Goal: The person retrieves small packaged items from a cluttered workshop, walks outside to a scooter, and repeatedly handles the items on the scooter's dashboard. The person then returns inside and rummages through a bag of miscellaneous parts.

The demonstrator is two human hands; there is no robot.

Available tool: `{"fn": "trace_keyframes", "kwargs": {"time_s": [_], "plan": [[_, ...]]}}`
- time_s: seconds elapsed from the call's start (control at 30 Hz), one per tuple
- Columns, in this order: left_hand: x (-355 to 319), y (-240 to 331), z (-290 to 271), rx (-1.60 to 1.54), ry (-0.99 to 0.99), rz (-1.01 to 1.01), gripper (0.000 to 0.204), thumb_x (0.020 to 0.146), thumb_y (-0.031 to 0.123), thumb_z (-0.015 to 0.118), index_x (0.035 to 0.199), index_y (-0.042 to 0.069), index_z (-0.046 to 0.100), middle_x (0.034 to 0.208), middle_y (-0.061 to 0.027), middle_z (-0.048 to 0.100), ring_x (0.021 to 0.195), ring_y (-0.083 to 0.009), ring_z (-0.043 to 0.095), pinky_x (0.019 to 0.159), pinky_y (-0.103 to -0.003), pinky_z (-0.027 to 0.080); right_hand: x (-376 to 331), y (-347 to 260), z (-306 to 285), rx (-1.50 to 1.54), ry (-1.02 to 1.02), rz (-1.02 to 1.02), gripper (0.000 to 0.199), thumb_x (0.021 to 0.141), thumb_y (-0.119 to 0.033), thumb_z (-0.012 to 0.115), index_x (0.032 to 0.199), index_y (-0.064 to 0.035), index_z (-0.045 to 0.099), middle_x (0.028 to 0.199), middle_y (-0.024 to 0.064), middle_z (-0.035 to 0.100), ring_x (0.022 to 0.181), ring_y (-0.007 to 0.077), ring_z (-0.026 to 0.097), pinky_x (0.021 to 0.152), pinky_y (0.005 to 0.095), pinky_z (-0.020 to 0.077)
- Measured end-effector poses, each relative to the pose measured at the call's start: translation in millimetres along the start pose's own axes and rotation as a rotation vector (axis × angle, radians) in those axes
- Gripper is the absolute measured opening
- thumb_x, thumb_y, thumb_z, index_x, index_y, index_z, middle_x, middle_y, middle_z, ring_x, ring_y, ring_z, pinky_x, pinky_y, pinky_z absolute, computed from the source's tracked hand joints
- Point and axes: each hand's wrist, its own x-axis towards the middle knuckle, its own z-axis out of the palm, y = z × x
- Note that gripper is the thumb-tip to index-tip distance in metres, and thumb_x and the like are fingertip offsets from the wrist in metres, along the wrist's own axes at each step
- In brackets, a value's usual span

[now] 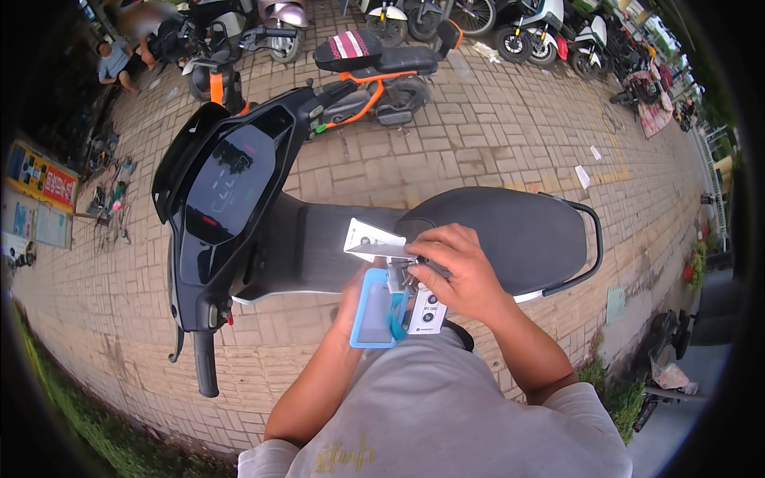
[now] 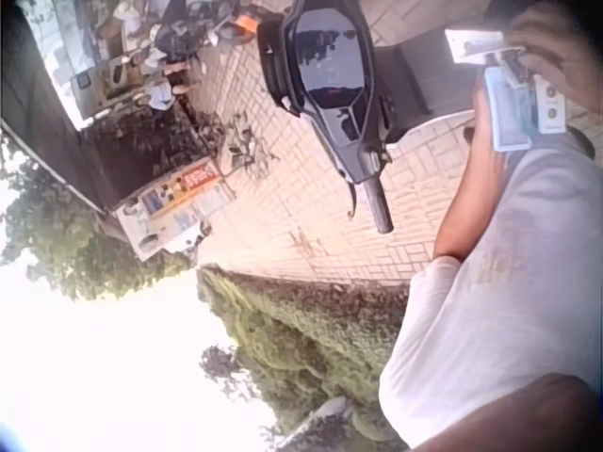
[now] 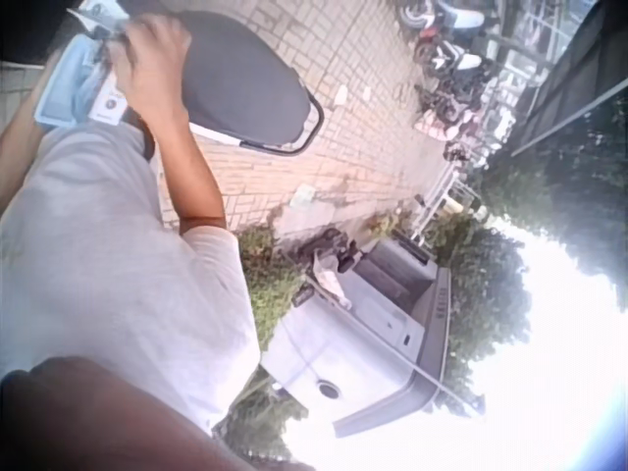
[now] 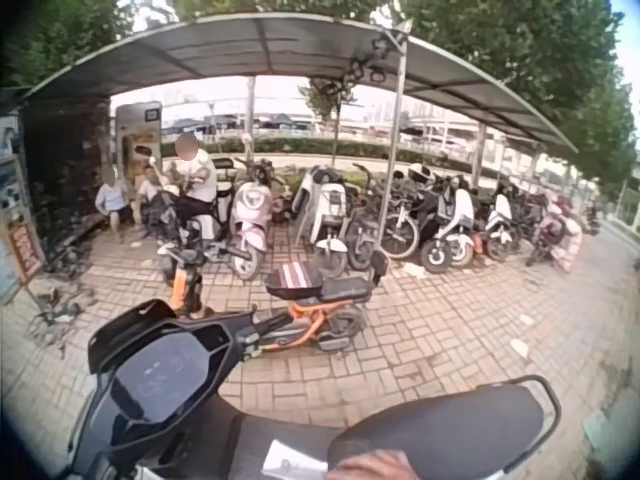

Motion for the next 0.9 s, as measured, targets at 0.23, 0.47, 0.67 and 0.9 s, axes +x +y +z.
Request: {"fn": "trace_keyframes", "kwargs": {"time_s": [0.23,0.47,0.67,0.9], "plan": [[-10,5,0,0.07,0.085,0.186,0.03,0.095,0.028,0.047,0.119,0.009,0.045,0.109,-0.0134,0.057,0.097,-0.0277,0.06,0.075,-0.051,0.055,-20,32,20,1.22,0.313,0.488,0.019,0.089,-0.005,0.056,0.107,0.0013,0.057,0.095,0.0088,0.063,0.086,0.0149,0.059,0.078,0.0306,0.0467],[-24,11,15,0.139,0.019,0.31,0.035,0.094,0.03,0.05,0.12,0.007,0.045,0.116,-0.019,0.057,0.102,-0.0306,0.059,0.078,-0.053,0.054,-40,29,30,1.323,0.341,0.261,0.019,0.079,0.005,0.053,0.097,-0.0013,0.057,0.099,0.0146,0.063,0.094,0.0241,0.059,0.085,0.0391,0.0464],[-23,16,-10,0.177,-0.114,0.368,0.042,0.094,0.034,0.048,0.121,0.004,0.04,0.116,-0.0256,0.055,0.104,-0.0339,0.057,0.087,-0.048,0.049,-62,61,23,0.914,0.085,0.059,0.019,0.081,-0.005,0.057,0.099,-0.0014,0.055,0.113,0.0142,0.055,0.102,0.0234,0.053,0.089,0.0389,0.0416],[-24,13,-7,0.172,-0.069,0.38,0.034,0.094,0.034,0.049,0.115,0.007,0.048,0.107,-0.0198,0.062,0.099,-0.0287,0.061,0.084,-0.045,0.051,-46,37,45,1.417,-0.071,0.728,0.066,0.083,-0.051,0.061,0.126,-0.0049,0.043,0.118,0.0099,0.054,0.109,0.0192,0.051,0.093,0.0346,0.0398]]}}
